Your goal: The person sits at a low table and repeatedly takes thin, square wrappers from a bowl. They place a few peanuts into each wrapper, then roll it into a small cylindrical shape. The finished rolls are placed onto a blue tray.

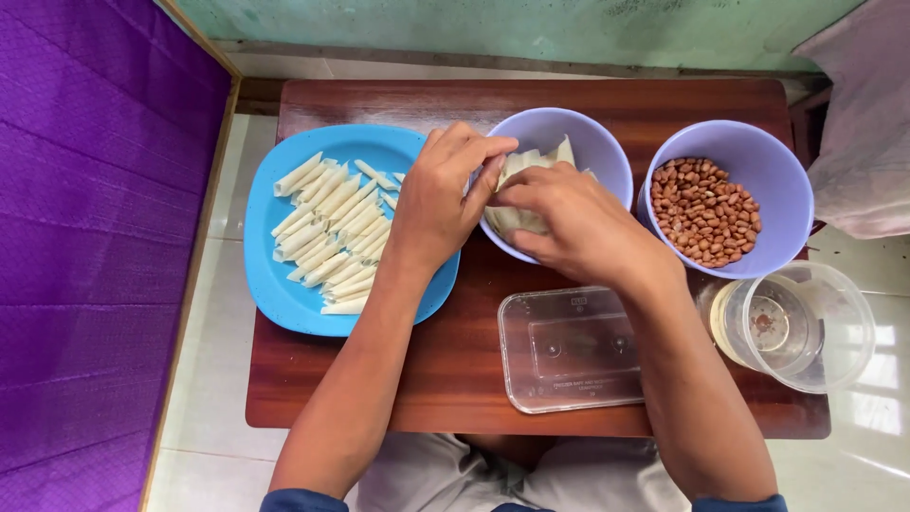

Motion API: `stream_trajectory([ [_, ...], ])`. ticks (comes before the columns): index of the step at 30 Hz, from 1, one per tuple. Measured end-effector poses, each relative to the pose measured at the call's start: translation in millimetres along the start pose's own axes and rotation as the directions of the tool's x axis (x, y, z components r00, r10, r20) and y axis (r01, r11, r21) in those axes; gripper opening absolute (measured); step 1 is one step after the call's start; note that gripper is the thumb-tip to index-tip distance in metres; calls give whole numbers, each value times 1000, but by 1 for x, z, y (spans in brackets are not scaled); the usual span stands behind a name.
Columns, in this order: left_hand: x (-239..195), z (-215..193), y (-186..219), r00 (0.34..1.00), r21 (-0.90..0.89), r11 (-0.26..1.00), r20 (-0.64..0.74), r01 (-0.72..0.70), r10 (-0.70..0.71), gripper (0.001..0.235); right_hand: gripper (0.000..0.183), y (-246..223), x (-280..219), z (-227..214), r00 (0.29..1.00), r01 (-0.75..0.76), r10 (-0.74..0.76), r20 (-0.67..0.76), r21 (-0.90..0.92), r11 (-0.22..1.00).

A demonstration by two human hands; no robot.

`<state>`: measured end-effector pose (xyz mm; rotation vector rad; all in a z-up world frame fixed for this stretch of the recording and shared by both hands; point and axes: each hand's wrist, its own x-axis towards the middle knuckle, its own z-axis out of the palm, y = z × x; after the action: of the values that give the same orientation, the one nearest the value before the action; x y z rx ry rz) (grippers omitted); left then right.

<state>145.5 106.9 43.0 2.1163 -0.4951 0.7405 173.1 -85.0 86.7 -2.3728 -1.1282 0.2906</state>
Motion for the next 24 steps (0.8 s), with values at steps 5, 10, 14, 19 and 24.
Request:
stream_trajectory([
  [5, 3, 2, -2, 999, 14, 999, -15, -32, 32, 15, 5, 15, 8, 4, 990, -66, 70, -123, 39, 997],
  [10, 2, 2, -2, 998, 54, 997, -27, -57, 58, 18, 16, 10, -7, -2, 916, 19, 106, -386, 305, 952],
  [14, 0, 6, 7, 999, 68, 997, 19, -48, 47, 30, 23, 13, -12, 1, 899, 110, 169, -404, 582, 806],
  [19, -5, 15, 6, 999, -80, 997, 48, -14, 18, 35, 26, 11, -15, -3, 895, 177, 149, -420, 642, 746],
  [24, -3, 14, 10, 1000, -168, 986, 3, -7, 7, 35, 58, 11, -21, -10, 913, 130, 121, -390, 559, 819],
])
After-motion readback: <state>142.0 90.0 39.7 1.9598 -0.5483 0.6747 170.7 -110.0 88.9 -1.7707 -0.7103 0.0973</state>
